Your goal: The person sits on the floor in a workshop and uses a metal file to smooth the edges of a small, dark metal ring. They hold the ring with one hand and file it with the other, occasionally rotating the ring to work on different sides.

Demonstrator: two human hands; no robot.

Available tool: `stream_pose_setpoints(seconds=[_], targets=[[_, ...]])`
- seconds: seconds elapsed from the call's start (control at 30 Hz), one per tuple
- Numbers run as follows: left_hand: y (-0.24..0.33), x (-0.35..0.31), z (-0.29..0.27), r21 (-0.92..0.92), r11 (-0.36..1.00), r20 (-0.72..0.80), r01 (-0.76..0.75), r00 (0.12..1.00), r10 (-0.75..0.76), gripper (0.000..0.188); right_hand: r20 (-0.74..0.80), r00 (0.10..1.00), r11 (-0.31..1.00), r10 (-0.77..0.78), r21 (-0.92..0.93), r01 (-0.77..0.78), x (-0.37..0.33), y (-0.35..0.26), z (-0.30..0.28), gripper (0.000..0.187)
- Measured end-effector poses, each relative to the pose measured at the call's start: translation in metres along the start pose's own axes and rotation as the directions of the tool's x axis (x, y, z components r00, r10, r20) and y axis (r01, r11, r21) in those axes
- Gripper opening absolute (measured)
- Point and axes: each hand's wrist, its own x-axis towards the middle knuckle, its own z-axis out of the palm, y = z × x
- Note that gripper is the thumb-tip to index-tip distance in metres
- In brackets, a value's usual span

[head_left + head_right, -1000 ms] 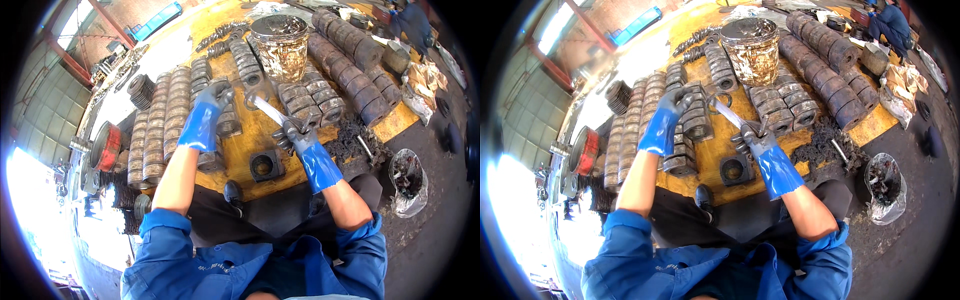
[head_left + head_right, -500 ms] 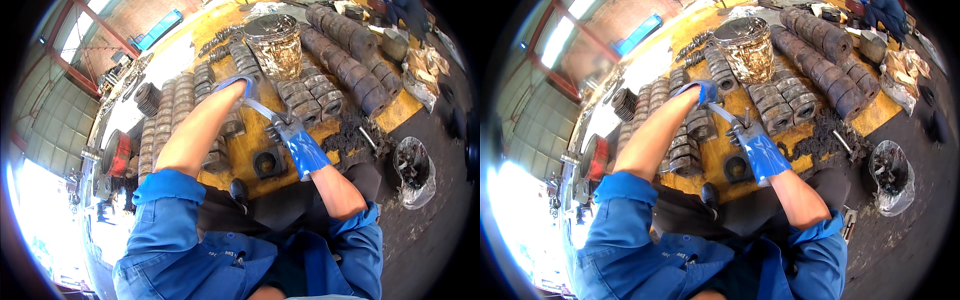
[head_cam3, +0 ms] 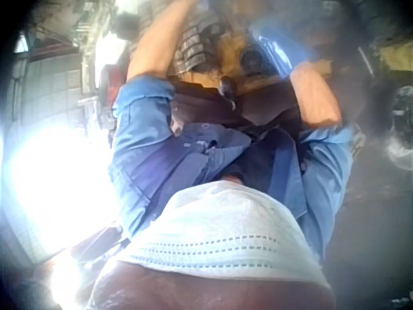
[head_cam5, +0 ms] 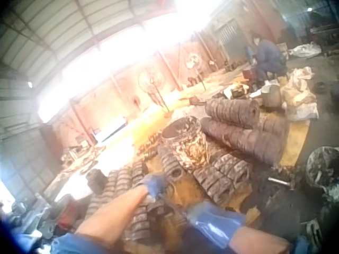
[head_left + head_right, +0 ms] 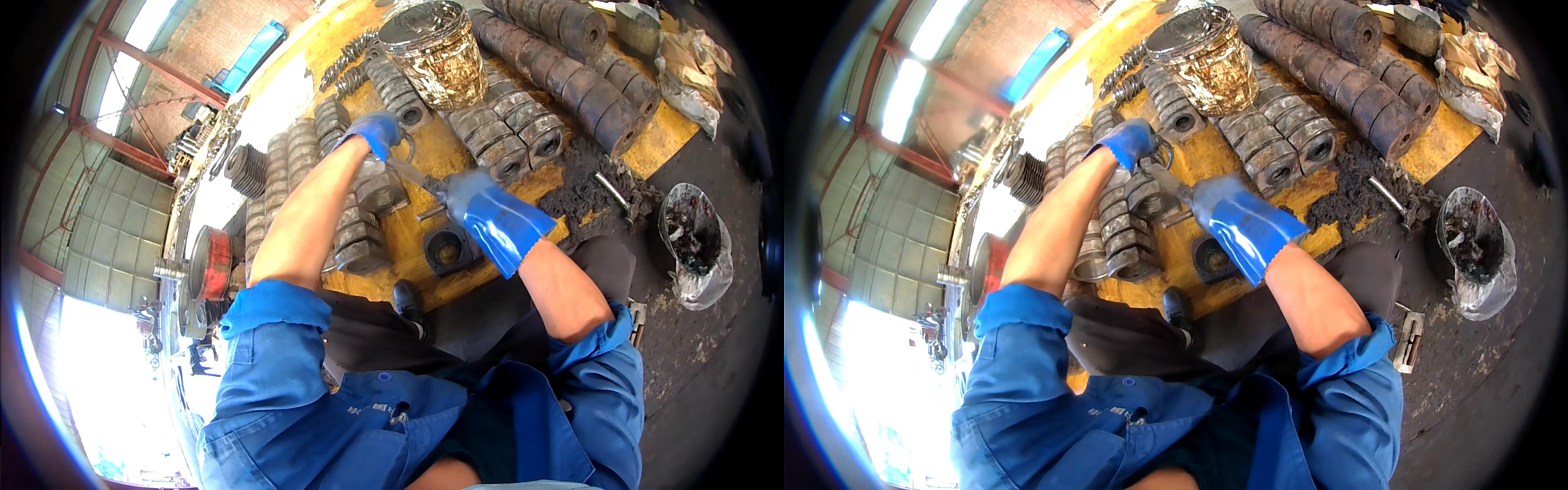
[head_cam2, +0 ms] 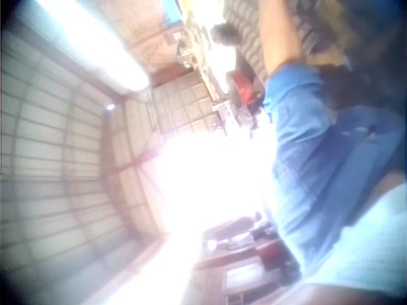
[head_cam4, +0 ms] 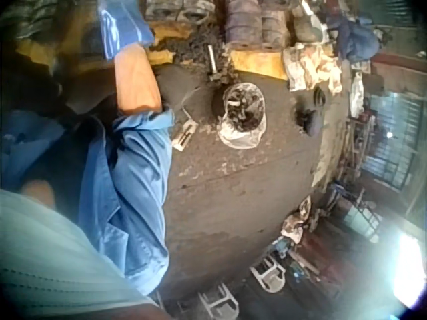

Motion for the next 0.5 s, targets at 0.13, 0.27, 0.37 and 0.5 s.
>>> stream_pose_setpoints(seconds=[0.13, 0.27, 0.37, 0.5], targets=[[-0.007, -0.047, -0.009, 0.186, 0.973, -0.035, -0.136, 0.989, 0.145, 0.016, -0.049, 0.999, 0.998, 0.02, -0.064, -0.023, 0.015, 0.022, 0.008, 0.028], [-0.066, -0.057, 0.049, -0.103, 0.981, -0.371, -0.164, 0.921, 0.115, 0.018, -0.358, 0.928, 0.984, -0.104, 0.101, 0.15, 0.004, 0.02, 0.008, 0.048], [-0.055, -0.065, 0.063, -0.324, 0.938, -0.243, 0.124, 0.947, -0.209, 0.021, -0.397, 0.903, 0.978, -0.162, 0.055, 0.2, -0.001, 0.029, 0.009, 0.058], [-0.052, -0.089, 0.094, -0.73, 0.647, -0.087, 0.223, 0.907, -0.412, 0.027, -0.37, 0.907, 0.979, -0.203, -0.064, 0.193, 0.007, 0.026, 0.024, 0.057]])
